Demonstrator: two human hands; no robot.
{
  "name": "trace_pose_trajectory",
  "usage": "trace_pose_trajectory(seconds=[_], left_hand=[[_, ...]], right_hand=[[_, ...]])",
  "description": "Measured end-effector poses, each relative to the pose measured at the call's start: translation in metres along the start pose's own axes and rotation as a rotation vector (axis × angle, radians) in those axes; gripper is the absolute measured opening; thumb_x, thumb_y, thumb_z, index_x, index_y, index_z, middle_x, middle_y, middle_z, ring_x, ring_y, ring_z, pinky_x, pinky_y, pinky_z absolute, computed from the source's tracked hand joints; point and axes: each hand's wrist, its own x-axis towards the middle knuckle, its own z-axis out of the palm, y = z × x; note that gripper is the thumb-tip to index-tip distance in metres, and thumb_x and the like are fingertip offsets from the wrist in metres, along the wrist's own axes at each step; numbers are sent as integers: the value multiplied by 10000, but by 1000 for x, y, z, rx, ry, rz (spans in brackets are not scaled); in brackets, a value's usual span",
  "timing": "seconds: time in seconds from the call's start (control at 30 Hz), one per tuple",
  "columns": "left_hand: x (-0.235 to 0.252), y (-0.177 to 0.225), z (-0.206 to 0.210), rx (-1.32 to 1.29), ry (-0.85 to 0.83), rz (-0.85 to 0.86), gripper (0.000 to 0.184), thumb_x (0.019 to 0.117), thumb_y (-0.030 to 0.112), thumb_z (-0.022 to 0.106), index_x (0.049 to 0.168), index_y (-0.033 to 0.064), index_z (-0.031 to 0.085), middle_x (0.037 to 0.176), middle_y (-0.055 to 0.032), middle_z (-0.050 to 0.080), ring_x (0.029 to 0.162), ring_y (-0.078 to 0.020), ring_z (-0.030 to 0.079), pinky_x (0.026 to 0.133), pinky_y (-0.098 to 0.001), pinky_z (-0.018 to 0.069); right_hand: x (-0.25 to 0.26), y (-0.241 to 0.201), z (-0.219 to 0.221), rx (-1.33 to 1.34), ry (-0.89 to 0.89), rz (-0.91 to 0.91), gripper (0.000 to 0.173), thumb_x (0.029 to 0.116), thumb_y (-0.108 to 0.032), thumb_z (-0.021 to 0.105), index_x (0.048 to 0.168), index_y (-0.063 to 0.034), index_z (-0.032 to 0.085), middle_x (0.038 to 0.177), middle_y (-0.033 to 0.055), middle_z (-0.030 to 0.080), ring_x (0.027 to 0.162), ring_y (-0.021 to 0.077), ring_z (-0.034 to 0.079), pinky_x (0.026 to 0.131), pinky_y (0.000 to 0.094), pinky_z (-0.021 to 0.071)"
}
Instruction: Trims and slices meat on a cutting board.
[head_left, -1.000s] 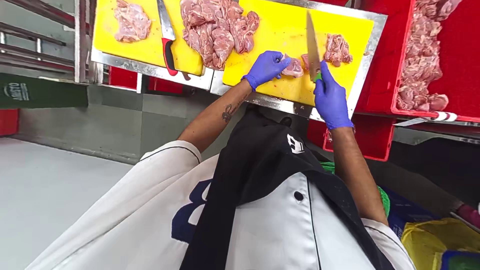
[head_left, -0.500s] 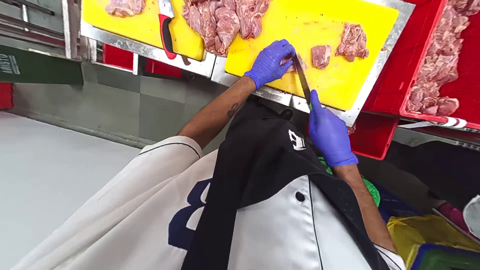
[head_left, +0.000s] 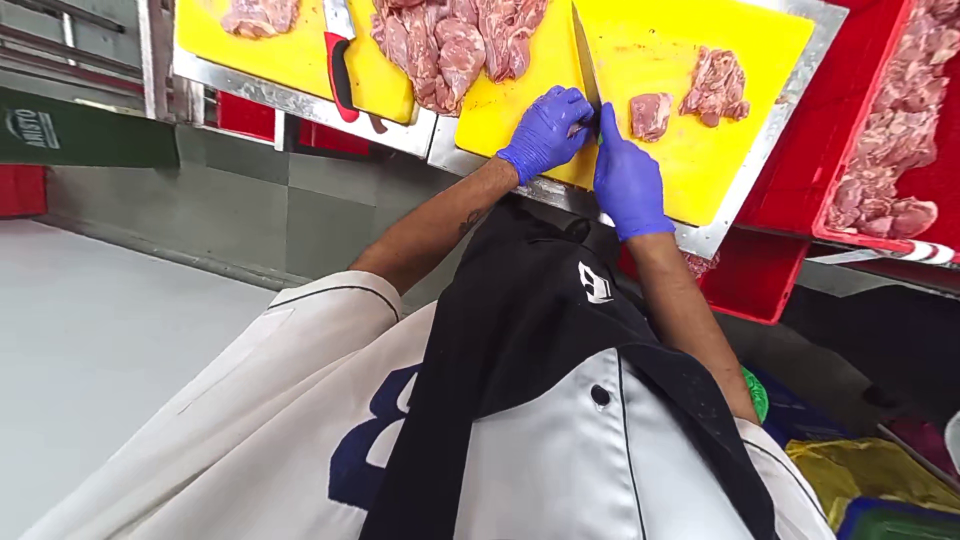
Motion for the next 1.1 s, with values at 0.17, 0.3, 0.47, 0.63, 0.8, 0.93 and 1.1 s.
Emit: trace_pose_trajectory(seconds=[0.17, 0.3, 0.47, 0.63, 0.8, 0.93, 1.1], left_hand=[[-15, -16, -21, -283, 161, -59, 196, 917, 140, 694, 1055, 3, 717, 1054, -136, 711, 951, -200, 701, 835, -331, 592], [-29, -17, -16, -100, 46, 32, 170, 937, 177, 667, 1004, 43, 748, 1078, -124, 723, 1066, -252, 687, 967, -394, 551], [-34, -16, -7, 25, 91, 89, 156, 929, 173, 657, 943, 58, 762, 1053, -125, 740, 1060, -279, 695, 942, -398, 555], [-31, -17, -17, 62, 3, 99, 218, 917, 208, 686, 1019, 30, 761, 1143, -152, 720, 1123, -312, 673, 984, -427, 547], [28, -40, -40, 96, -22, -179, 284, 961, 207, 620, 1176, 39, 697, 1164, -150, 714, 1110, -291, 689, 1010, -474, 540], [86, -10, -32, -228, -175, -130, 483, 960, 361, 698, 1334, 59, 652, 1241, -111, 707, 1051, -195, 719, 949, -385, 596], [73, 4, -38, 52, -521, 379, 621, 848, 317, 795, 1428, 194, 610, 1406, -98, 623, 1327, -319, 559, 1089, -551, 472]], right_hand=[[-35, 7, -27, 29, 6, -30, 563, 1089, -215, 337, 1643, -237, 240, 864, 168, 668, 729, 389, 672, 588, 584, 525], [-97, 7, -25, -121, -111, -54, 531, 1084, -251, 320, 1615, -248, 333, 866, 162, 672, 695, 375, 674, 568, 547, 525], [-81, -1, -8, -108, -164, -35, 574, 1067, -208, 346, 1634, -258, 271, 907, 180, 670, 721, 387, 681, 583, 553, 531], [1, -28, 9, 82, -28, -107, 555, 1079, -157, 387, 1624, -208, 296, 888, 193, 691, 748, 405, 691, 584, 584, 540], [-31, 9, -18, 290, -33, -64, 538, 1094, -214, 407, 1622, -257, 311, 874, 140, 695, 671, 317, 667, 589, 545, 553], [-64, 53, -46, 514, 113, 116, 545, 1094, -236, 398, 1628, -293, 304, 875, 84, 670, 571, 203, 587, 525, 435, 537], [-103, 96, -61, 575, 296, 253, 524, 1105, -265, 366, 1626, -252, 315, 895, 63, 665, 563, 159, 581, 510, 379, 534]])
